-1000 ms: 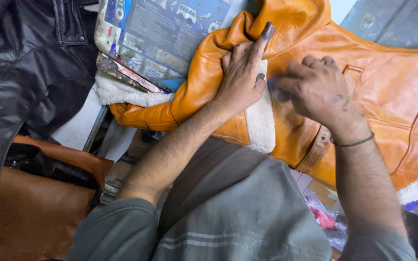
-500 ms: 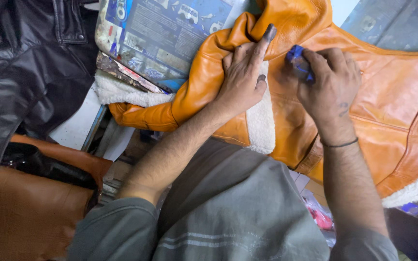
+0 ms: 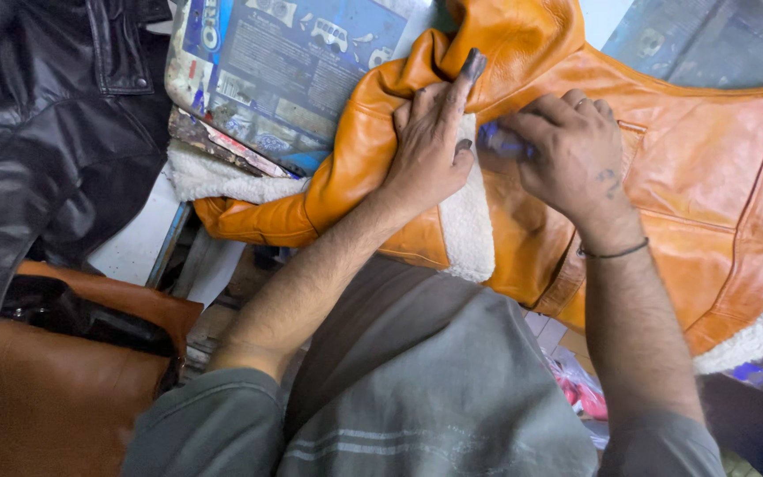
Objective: The person rubs a blue sponge or pad over the surface of an orange shearling leather jacket laid on a glass worktable, working the leather across the body, sleeves and front panels, repositioning the jacket with the other hand to reach different areas.
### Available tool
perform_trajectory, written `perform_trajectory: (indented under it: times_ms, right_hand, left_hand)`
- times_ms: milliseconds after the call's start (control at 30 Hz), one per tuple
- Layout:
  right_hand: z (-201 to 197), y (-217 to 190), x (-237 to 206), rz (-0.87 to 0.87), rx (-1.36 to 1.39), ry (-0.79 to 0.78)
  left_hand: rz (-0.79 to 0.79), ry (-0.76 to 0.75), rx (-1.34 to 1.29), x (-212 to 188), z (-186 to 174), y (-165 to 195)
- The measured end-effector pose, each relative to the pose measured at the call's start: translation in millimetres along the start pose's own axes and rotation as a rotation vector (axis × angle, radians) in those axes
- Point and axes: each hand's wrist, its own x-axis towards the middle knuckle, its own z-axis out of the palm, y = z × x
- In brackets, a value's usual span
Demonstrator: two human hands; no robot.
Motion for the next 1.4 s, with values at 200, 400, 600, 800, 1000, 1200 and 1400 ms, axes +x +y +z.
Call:
perform_trajectory:
  times_ms: [200,400,600,800,1000,1200,1400]
  right_hand:
    - [10,4,-19,0.317,0.071,0.241]
    - [22,-3,-45,0.398,0.227,0.315]
    - [30,-13,-50,0.389,0.151,0.408]
    - [31,-22,-40,0.196,-0.070,0.346]
    - [25,-26,-30,0.278,-0.170,0.325]
    - [19,-31,-24,0.299,-0.148,0.296]
    - [24,-23,-25,0.311,-0.086,0.321]
  left_hand:
    - [0.001,0.075,0.072,4,-3,5]
    - [0.047,0.130,0.310,14,4,12]
    - [-0.048,0.013,0.283,32,8,-1]
    - [-0.104,-0.058,-0.181,47,-1,-25]
    - [-0.141,-0.121,-0.406,49,-5,-30]
    - [-0.237,-0.179,-0.506,49,-7,-31]
    - [-0.233,-0.192,-0.487,50,-9,-30]
